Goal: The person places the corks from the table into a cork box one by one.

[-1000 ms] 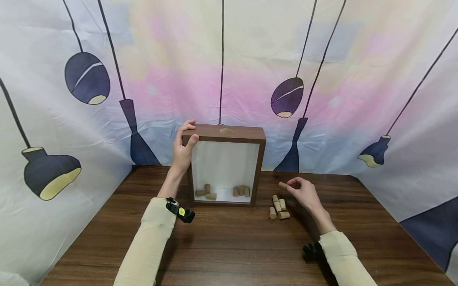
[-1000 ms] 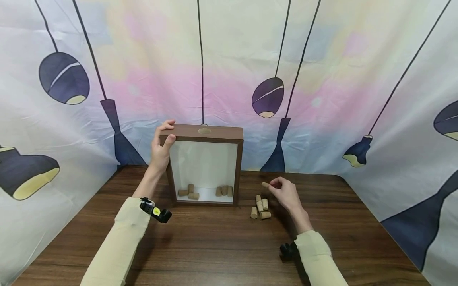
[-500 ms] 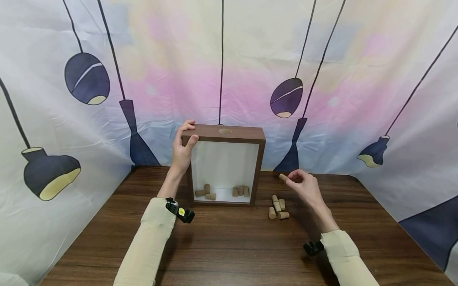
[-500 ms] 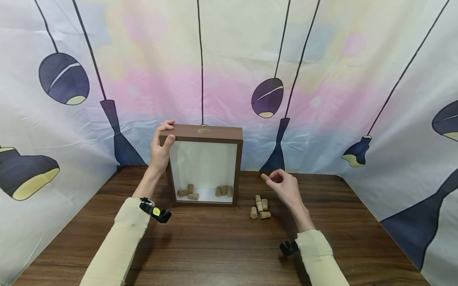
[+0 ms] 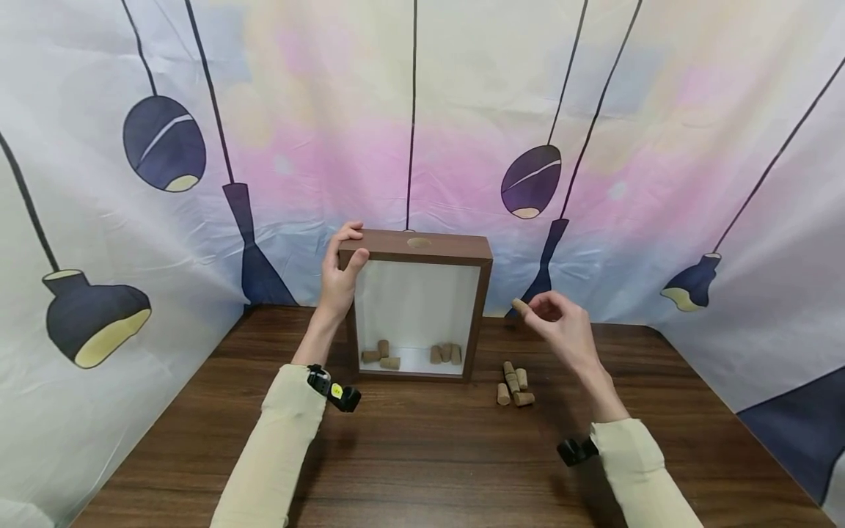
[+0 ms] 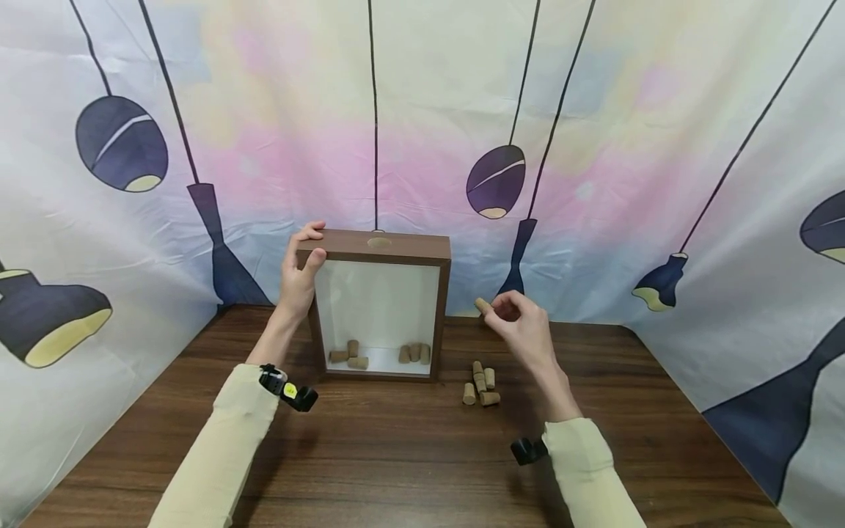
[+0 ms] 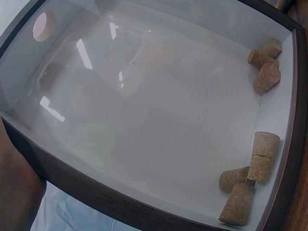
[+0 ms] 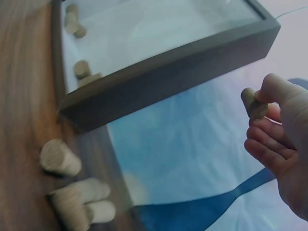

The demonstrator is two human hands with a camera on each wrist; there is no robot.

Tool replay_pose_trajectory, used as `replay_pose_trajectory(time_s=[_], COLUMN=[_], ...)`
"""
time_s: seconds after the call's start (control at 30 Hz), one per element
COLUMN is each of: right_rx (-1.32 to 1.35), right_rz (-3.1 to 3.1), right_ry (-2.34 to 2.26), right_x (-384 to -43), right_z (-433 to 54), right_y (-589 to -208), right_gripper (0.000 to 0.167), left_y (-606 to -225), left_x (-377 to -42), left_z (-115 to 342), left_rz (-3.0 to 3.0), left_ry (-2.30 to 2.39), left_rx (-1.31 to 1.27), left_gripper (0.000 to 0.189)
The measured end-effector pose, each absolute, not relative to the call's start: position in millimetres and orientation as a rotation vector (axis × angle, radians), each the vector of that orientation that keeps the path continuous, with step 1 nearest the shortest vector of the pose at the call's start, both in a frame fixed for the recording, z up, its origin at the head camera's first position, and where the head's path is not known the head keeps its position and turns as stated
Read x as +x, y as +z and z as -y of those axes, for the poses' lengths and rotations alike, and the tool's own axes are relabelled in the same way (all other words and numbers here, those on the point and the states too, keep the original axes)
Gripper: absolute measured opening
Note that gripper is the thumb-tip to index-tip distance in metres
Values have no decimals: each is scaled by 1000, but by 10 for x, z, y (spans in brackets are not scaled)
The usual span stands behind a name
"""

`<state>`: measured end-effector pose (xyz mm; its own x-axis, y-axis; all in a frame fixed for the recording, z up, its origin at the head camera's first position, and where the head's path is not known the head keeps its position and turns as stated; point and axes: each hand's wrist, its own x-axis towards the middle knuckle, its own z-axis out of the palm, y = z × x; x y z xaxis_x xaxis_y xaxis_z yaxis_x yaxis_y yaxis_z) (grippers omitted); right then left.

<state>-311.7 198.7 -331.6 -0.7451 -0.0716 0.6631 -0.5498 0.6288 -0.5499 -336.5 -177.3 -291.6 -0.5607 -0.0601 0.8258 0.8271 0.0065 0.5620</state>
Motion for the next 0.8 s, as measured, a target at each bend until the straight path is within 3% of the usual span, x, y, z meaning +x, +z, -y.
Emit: replay_pose_trajectory(time_s=[0.8], right_rx=[582], right_rz=[1984], right_ry=[1112], right_x=[-3004], right_z=[-1552], right_y=[-2406], right_gripper=[12], left_y=[-2916], left_x=[-3374], left_z=[1780], left_rz=[1573], left_ry=[-1634], left_rx=[-822], left_gripper=[69])
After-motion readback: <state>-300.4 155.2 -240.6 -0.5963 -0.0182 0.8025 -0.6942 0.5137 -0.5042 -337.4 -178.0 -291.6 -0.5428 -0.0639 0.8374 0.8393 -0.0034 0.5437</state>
